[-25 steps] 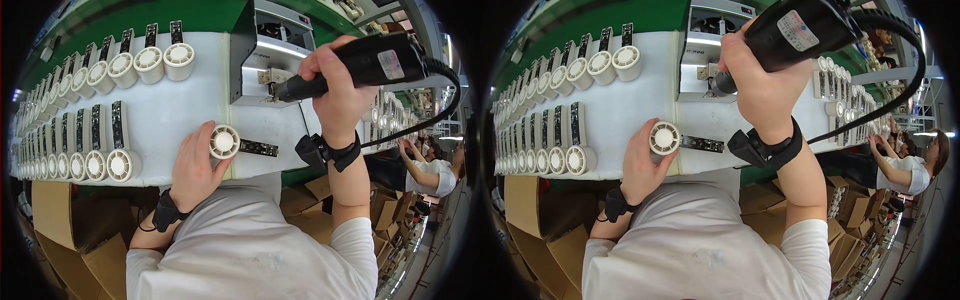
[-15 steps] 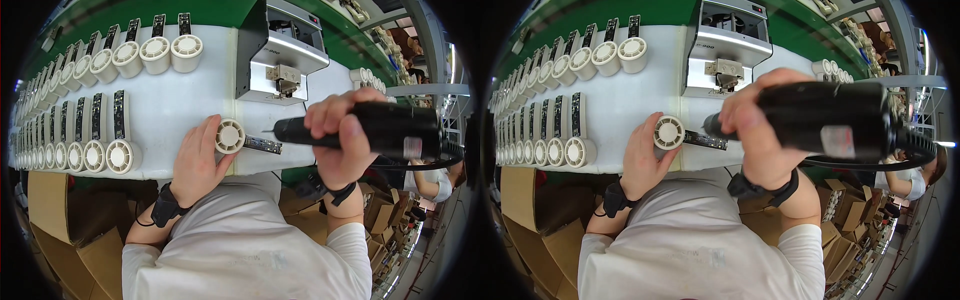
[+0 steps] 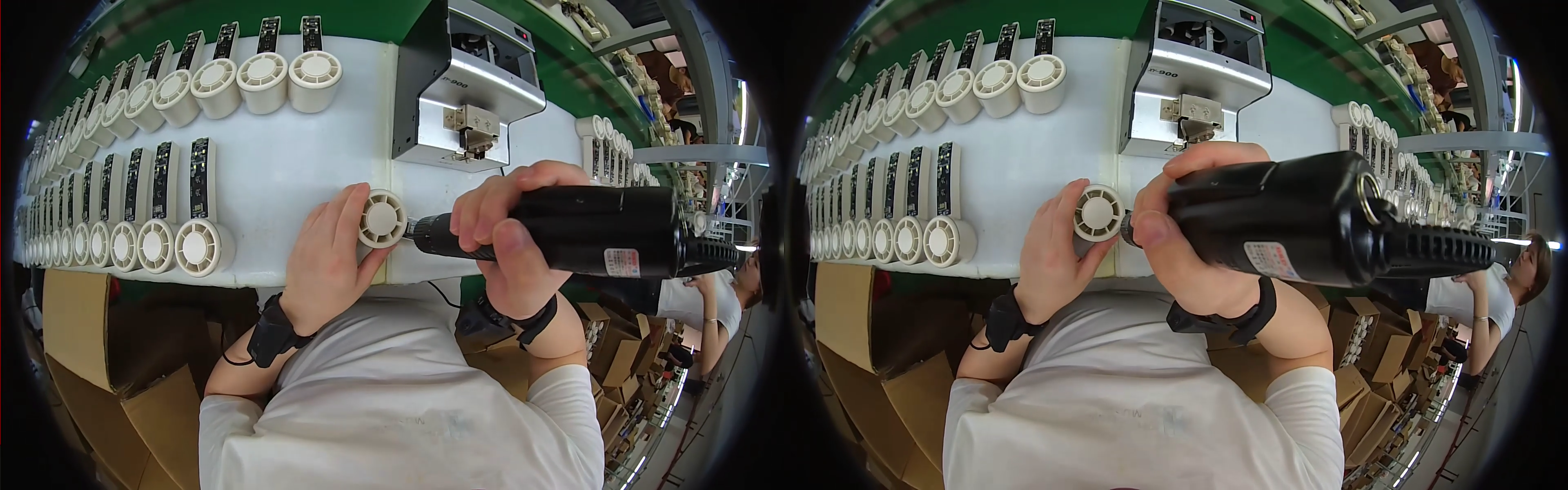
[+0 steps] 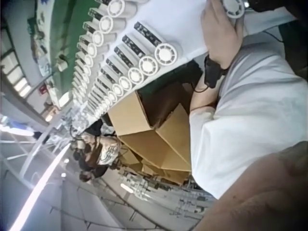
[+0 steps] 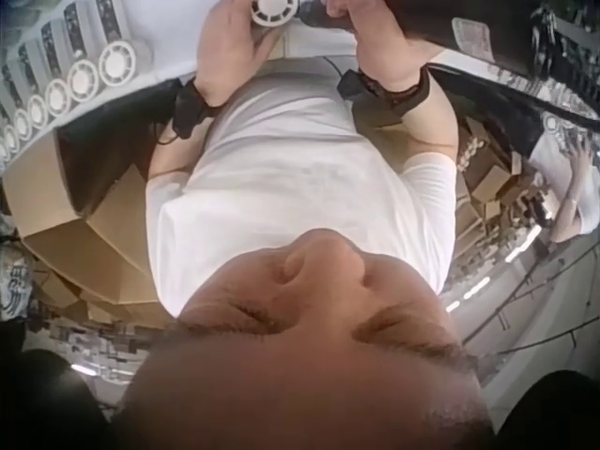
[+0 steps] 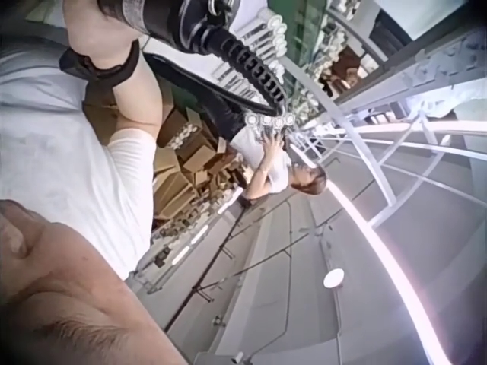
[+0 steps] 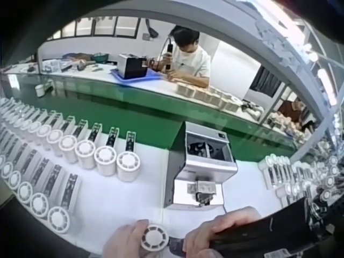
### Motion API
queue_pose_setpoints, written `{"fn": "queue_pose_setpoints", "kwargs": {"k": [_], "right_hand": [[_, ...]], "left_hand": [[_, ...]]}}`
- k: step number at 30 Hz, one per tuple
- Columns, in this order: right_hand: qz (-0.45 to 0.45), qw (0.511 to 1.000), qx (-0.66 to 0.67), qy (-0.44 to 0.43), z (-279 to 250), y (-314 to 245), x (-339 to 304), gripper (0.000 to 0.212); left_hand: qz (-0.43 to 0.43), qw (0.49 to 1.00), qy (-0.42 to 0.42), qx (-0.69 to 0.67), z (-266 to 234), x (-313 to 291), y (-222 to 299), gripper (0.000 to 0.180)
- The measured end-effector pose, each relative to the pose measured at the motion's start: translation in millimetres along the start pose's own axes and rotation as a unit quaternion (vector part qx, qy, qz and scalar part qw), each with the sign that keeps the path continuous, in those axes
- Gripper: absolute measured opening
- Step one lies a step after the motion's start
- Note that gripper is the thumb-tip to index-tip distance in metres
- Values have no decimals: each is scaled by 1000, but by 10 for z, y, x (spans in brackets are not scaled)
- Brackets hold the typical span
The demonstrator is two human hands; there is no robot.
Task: The person picks up a screw from a dispenser using an electric screwdriver and drives it into a circuit board attached to a plastic housing. After repeating this for a second screw, they place the completed assembly back onto the table.
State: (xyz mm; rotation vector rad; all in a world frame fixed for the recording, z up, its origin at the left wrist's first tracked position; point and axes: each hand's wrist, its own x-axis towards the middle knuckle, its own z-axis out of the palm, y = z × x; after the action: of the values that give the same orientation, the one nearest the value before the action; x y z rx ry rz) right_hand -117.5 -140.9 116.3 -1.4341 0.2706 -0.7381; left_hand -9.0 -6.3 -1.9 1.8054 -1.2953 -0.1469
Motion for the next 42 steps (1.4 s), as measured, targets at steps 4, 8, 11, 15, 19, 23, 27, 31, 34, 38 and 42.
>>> {"fn": "queue_pose_setpoints", "kwargs": {"k": [4,8,11,15,19,23,27,31,34,38,42], "right_hand": [[-2,999,-41,-17,-19,-7,-22,38],[-11,992,-112,-60,-15,-22,-36,37],[-9,990,-119,-75,15,-19,-27,36],[-35,990,-108,-80,-2,9,-51,35],[-82,985,-102,-111,-112,170,-69,33],[-113,990,-80,-33,-28,236,-135,36],[-109,994,12,-14,-71,80,-183,38],[-132,977,149,78,-86,-215,-280,35],[-122,972,152,129,-191,-244,-271,32],[-112,964,155,185,-432,-274,-325,27],[-85,946,186,253,-582,-226,-342,25]], "left_hand": [[13,1000,1,10,-21,15,12,72],[18,1000,4,9,-18,5,-5,72],[21,1000,7,11,-20,12,-12,72],[31,999,5,17,-45,60,31,72],[28,999,-4,15,-54,51,49,71],[3,1000,-14,2,-69,-4,64,71],[5,998,-55,17,-223,86,224,65],[215,958,-127,144,-416,249,250,61],[136,951,-239,144,-678,175,329,56],[-26,963,-258,77,-1199,21,451,48],[14,967,-62,248,-1223,-62,194,50]]}}
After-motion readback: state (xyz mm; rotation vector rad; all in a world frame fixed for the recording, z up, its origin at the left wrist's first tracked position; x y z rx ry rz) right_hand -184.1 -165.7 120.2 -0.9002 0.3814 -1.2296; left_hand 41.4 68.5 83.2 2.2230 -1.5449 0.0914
